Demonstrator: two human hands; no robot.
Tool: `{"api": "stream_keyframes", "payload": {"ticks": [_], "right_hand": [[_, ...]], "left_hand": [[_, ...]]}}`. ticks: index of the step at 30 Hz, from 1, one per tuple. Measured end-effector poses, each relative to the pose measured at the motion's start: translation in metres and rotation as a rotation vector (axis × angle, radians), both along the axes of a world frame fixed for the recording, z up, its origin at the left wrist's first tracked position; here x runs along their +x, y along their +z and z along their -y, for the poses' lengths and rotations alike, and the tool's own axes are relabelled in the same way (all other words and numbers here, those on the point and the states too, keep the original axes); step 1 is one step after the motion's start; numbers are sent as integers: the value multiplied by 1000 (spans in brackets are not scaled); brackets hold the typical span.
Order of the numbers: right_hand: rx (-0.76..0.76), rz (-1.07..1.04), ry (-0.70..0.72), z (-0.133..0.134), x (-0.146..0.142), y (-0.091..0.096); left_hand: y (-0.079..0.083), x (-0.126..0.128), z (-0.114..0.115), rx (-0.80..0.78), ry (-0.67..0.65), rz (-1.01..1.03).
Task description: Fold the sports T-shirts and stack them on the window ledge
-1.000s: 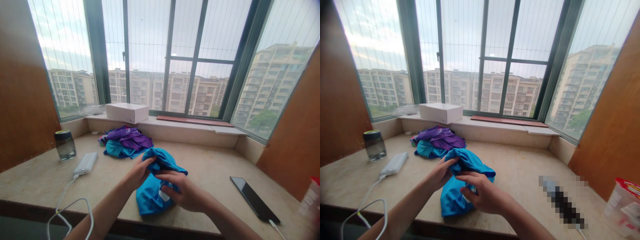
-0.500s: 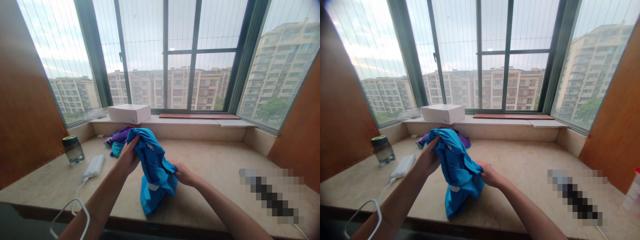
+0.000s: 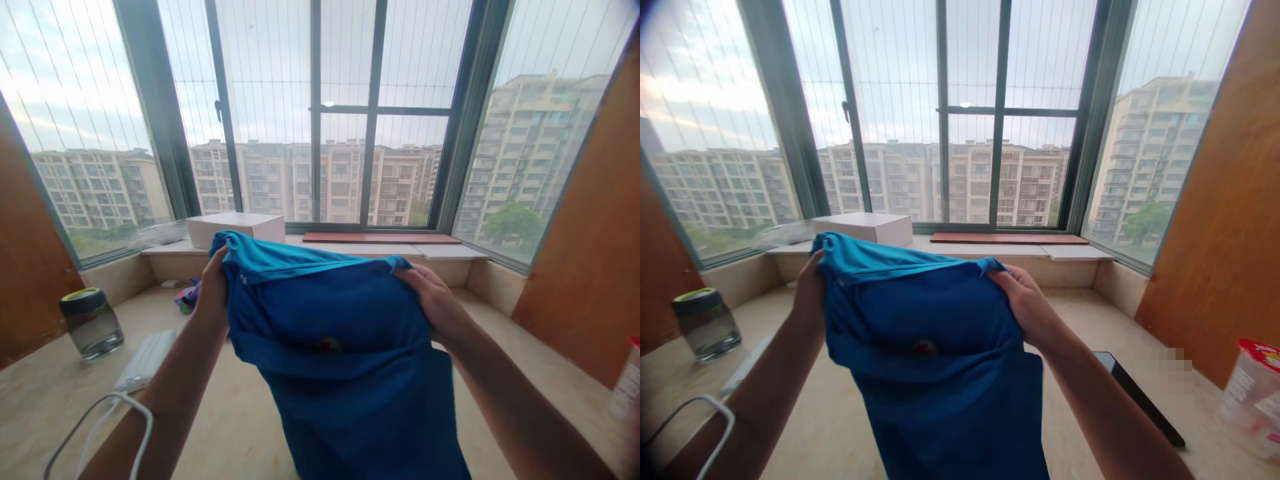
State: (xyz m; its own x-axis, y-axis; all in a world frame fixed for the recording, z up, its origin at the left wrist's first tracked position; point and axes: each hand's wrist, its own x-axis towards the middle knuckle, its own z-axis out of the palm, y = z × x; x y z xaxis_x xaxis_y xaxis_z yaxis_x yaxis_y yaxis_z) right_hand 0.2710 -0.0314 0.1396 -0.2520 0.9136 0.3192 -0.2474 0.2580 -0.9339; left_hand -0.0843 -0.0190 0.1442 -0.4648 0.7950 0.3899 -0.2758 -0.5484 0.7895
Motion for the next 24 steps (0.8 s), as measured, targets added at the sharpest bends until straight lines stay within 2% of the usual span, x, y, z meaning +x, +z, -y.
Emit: {"api": "stream_keyframes", "payload": {"ticks": [2, 3, 5, 6, 7, 10, 13, 17, 21, 24], "right_hand": [[73, 112, -130, -44, 8, 12], [108, 198, -197, -69, 11, 17], [215, 495, -393, -121, 16, 21], [257, 711, -527, -143, 19, 20], [252, 795, -570, -162, 21, 15], [195, 1006, -575, -189, 27, -15], [170, 1194, -437, -176, 27, -61], [186, 1359, -194, -125, 15, -127], [154, 1462, -26, -77, 6, -184], [119, 1541, 31, -73, 17, -207]], "left_hand": [[-6, 10, -31, -111, -107, -126], [-12, 13, -48, -166, -106, -233], [-34, 16, -80, -258, 45, -533], [-47, 16, -94, -313, 156, -722], [-61, 15, -104, -349, 213, -814], [-106, 17, -116, -400, 266, -1030], [-143, 29, -104, -355, 137, -1289], [-178, 53, -77, -283, -137, -1589], [-194, 67, -60, -381, -221, -1834], [-194, 68, -49, -512, -239, -1955]]}}
